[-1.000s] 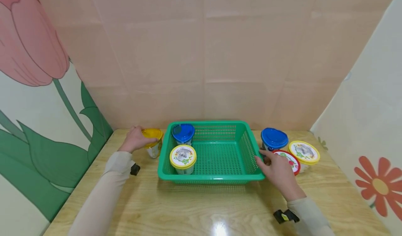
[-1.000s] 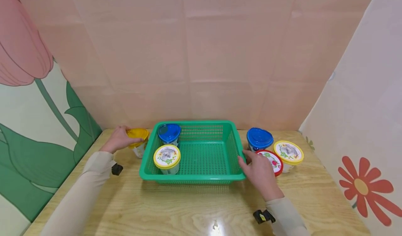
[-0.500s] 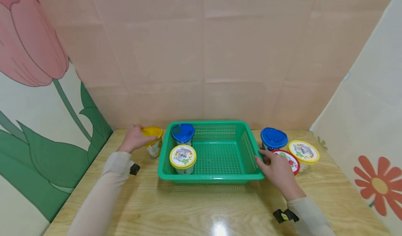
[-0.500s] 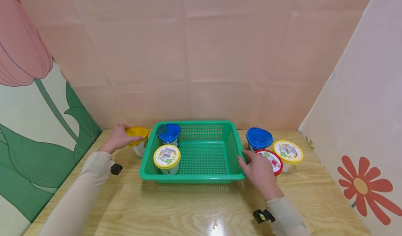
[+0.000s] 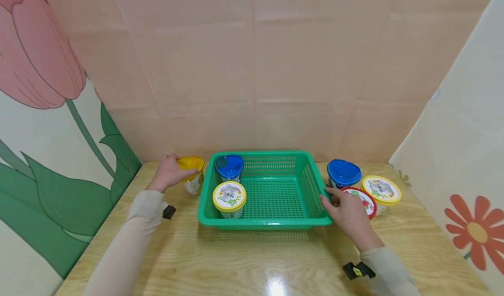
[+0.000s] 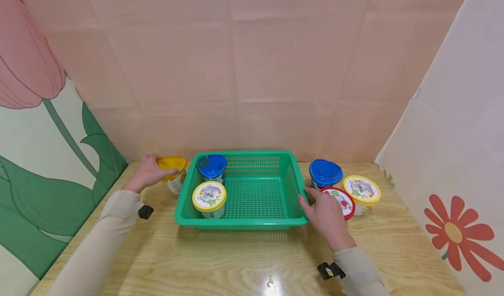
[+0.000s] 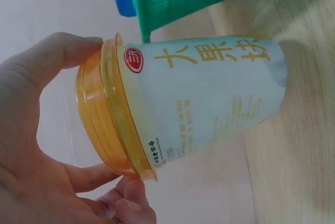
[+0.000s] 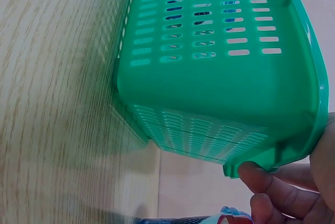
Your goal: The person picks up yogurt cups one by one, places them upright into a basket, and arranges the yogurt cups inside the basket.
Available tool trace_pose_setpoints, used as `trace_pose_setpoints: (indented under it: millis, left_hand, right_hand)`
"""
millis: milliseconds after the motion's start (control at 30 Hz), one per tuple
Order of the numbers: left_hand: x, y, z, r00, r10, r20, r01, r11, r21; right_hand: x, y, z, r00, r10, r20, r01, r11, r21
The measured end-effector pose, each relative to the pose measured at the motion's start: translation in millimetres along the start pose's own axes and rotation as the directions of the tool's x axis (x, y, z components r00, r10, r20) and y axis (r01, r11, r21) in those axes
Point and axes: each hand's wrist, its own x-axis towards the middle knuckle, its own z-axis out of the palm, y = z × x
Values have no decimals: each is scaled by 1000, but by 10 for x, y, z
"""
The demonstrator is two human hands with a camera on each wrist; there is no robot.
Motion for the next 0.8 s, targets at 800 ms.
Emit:
trace_pose_setpoints:
  millis: [800]
  left_hand:
    - [-112, 133, -107, 998, -18, -64, 20, 999, 29]
  right_hand:
    - [-7, -6, -5, 1000, 4, 9, -4, 1000, 11]
